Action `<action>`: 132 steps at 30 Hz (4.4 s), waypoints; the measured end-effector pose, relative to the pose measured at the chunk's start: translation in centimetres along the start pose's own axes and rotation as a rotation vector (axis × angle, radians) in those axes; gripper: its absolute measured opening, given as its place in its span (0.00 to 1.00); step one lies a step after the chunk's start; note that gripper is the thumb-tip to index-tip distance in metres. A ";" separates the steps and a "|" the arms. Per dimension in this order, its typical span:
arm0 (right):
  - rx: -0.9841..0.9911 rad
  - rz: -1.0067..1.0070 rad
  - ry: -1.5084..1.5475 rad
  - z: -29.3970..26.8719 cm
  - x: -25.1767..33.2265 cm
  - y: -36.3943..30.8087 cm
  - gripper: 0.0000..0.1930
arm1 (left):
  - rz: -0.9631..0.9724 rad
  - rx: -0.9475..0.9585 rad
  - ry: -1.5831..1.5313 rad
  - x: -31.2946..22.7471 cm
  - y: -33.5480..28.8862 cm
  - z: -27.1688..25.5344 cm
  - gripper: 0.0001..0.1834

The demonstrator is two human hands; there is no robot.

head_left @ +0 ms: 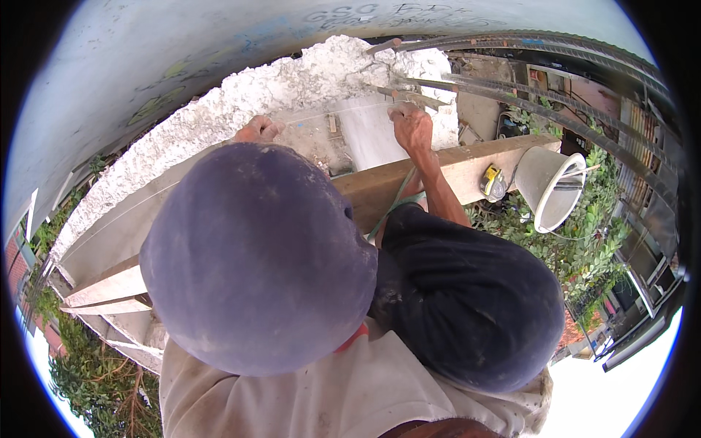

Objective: The person measures the dimensions of a concrete ledge and reinforcement bars using a tape measure while sitting on an elevated structure.

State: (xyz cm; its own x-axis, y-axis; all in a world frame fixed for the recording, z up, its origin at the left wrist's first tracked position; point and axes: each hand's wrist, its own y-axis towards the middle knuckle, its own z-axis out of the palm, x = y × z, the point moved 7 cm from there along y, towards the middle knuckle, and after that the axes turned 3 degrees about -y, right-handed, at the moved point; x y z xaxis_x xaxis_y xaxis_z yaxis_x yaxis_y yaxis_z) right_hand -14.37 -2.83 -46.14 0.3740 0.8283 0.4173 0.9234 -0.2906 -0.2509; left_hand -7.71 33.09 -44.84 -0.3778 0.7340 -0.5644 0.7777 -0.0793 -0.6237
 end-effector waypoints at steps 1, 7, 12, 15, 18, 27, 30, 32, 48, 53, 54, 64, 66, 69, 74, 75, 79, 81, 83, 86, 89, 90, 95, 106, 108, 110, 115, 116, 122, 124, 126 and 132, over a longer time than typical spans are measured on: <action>0.012 -0.028 0.093 0.0 1.0 0.2 0.11 | -0.014 0.012 -0.010 0.0 0.1 -0.2 0.16; 0.404 0.406 0.396 -0.4 -1.4 -1.6 0.13 | 0.003 -0.043 -0.022 0.8 -0.3 -0.6 0.17; 0.098 0.718 1.294 -1.5 -3.9 -1.7 0.15 | 0.025 -0.023 -0.005 0.1 0.2 0.5 0.18; 0.094 0.775 1.326 0.0 -3.5 -1.6 0.12 | -0.024 -0.012 -0.027 1.2 -0.7 -0.3 0.18; 0.040 0.785 1.255 -0.4 -5.4 -1.6 0.11 | -0.031 0.024 -0.024 0.2 0.0 0.2 0.18; 0.057 0.475 0.799 -0.9 -6.6 0.6 0.11 | -0.076 -0.019 -0.038 0.3 -0.9 0.4 0.17; 0.017 0.209 0.583 -2.0 -6.5 2.1 0.12 | -0.027 -0.030 -0.012 0.6 -0.6 0.2 0.17; 0.093 0.177 0.757 -2.3 -6.3 2.7 0.16 | -0.045 -0.045 -0.018 0.3 -1.1 -0.2 0.16; 0.126 -0.814 0.051 -1.1 -7.6 6.6 0.43 | 0.006 -0.113 -0.039 0.2 -0.7 -0.6 0.17; 0.159 -0.728 0.025 -2.6 -7.4 6.5 0.40 | -0.018 -0.109 -0.003 0.9 -0.3 -0.6 0.17; 0.166 -0.710 0.026 -2.5 -7.5 6.4 0.39 | -0.009 -0.107 -0.023 0.9 -0.3 -0.5 0.17; 0.263 -0.430 0.065 -2.8 -7.7 6.3 0.34 | -0.027 -0.034 -0.061 1.1 -0.4 0.0 0.17; 0.291 -0.255 0.110 -2.5 -7.8 5.8 0.33 | -0.049 -0.027 -0.081 1.2 -0.3 0.2 0.18; 0.167 0.056 0.183 -3.7 -4.7 3.3 0.27 | -0.023 -0.066 -0.048 1.0 -0.2 -0.3 0.18; 0.137 0.802 1.071 -0.6 -2.5 -2.1 0.13 | 0.013 -0.096 -0.028 0.9 -0.4 -0.6 0.18; 0.129 0.803 1.173 0.1 -2.0 -2.3 0.13 | -0.001 -0.078 -0.024 1.2 -0.5 -0.5 0.18; 0.108 0.838 1.419 1.4 -2.2 -1.8 0.14 | -0.048 -0.018 -0.017 0.6 -0.3 0.2 0.19; 0.108 0.843 1.434 2.0 -3.0 -1.9 0.14 | -0.047 -0.012 -0.013 0.4 -0.4 0.3 0.19; 0.122 0.825 1.428 2.3 -2.9 -2.0 0.14 | -0.022 -0.025 -0.001 0.4 -0.7 0.1 0.18; 0.123 0.826 1.392 2.2 -2.1 -2.1 0.14 | -0.073 -0.039 0.004 0.5 -0.8 -0.1 0.18; 0.065 0.837 1.400 2.6 -2.0 -2.0 0.14 | -0.081 -0.019 0.012 0.8 -0.7 0.1 0.19; 0.036 0.840 1.413 2.8 -2.2 -2.0 0.15 | -0.069 -0.024 0.015 0.7 -0.7 0.3 0.19; 0.001 0.728 1.250 2.3 -1.6 -1.7 0.13 | -0.019 -0.069 0.003 0.9 -0.4 0.3 0.18; -0.113 0.648 0.889 0.5 -0.4 -1.6 0.14 | 0.024 -0.083 -0.014 1.0 0.0 0.4 0.18; -0.054 0.703 0.745 -0.2 1.4 -1.1 0.14 | 0.009 -0.097 -0.021 1.7 -0.5 -0.1 0.18; -0.129 0.705 0.811 0.2 -0.1 -1.3 0.13 | 0.006 -0.093 -0.051 1.0 -0.4 0.2 0.18; -0.091 0.574 0.568 0.1 -2.2 -1.5 0.16 | 0.009 -0.090 -0.001 1.0 -0.1 -0.1 0.18; -0.097 0.535 0.490 -0.2 -2.1 -1.6 0.16 | 0.006 -0.093 -0.004 0.9 -0.1 -0.3 0.18; -0.206 0.112 0.353 0.0 3.1 -1.4 0.09 | -0.025 -0.084 -0.014 0.3 -0.4 0.2 0.19; -0.282 -0.088 0.257 -1.1 5.0 -0.9 0.07 | 0.022 -0.095 0.012 0.7 0.0 0.1 0.19; -0.120 -0.075 -0.013 0.1 3.9 -1.4 0.07 | 0.043 -0.093 0.015 1.1 0.2 0.0 0.19; 0.192 0.048 -0.443 -1.4 -0.6 -0.7 0.11 | 0.034 -0.103 0.016 0.1 -0.4 -0.8 0.18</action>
State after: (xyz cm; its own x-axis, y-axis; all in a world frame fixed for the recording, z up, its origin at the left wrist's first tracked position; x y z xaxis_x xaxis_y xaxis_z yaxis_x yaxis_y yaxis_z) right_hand -15.11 -3.82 -45.04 0.3046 0.9525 -0.0008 0.8578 -0.2747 -0.4344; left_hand -7.68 33.71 -44.21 -0.3432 0.7426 -0.5751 0.8378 -0.0348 -0.5449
